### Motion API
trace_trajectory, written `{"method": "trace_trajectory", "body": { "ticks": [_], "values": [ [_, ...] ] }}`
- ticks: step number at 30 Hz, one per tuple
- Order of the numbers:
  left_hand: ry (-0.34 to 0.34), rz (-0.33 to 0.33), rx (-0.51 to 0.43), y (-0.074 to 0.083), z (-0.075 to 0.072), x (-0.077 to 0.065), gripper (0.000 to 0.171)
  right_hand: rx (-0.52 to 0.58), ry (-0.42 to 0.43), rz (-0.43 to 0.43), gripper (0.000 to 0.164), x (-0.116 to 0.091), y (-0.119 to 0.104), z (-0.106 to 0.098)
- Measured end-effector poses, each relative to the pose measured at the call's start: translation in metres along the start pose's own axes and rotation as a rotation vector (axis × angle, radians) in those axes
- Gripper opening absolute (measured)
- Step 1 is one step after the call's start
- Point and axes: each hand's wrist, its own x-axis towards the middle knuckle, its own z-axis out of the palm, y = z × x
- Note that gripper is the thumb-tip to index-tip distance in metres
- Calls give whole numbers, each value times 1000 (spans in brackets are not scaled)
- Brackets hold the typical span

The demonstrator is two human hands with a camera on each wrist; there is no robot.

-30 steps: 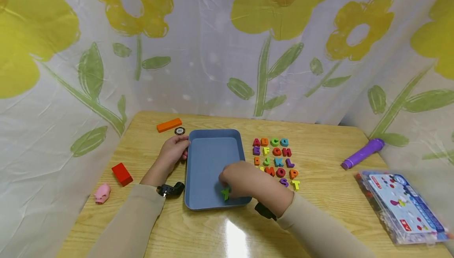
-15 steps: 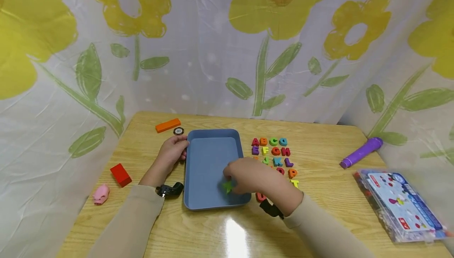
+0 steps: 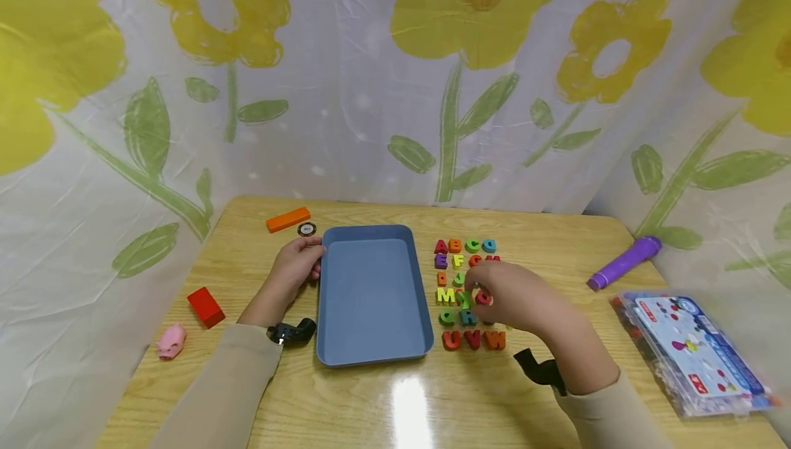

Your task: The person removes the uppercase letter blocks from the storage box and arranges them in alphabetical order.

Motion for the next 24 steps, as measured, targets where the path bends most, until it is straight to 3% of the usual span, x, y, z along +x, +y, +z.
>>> {"method": "trace_trajectory", "body": {
  "ticks": [11, 17, 24],
  "values": [
    [12, -9, 1, 0, -3, 1, 51, 102, -17, 191, 19, -47, 55, 26],
    [11, -12, -5, -2, -4, 2, 51, 190, -55, 273, 22, -59, 62, 44],
    [5, -1, -11, -4, -8, 2, 51, 161, -71, 306, 24, -54, 62, 53]
  ]
}}
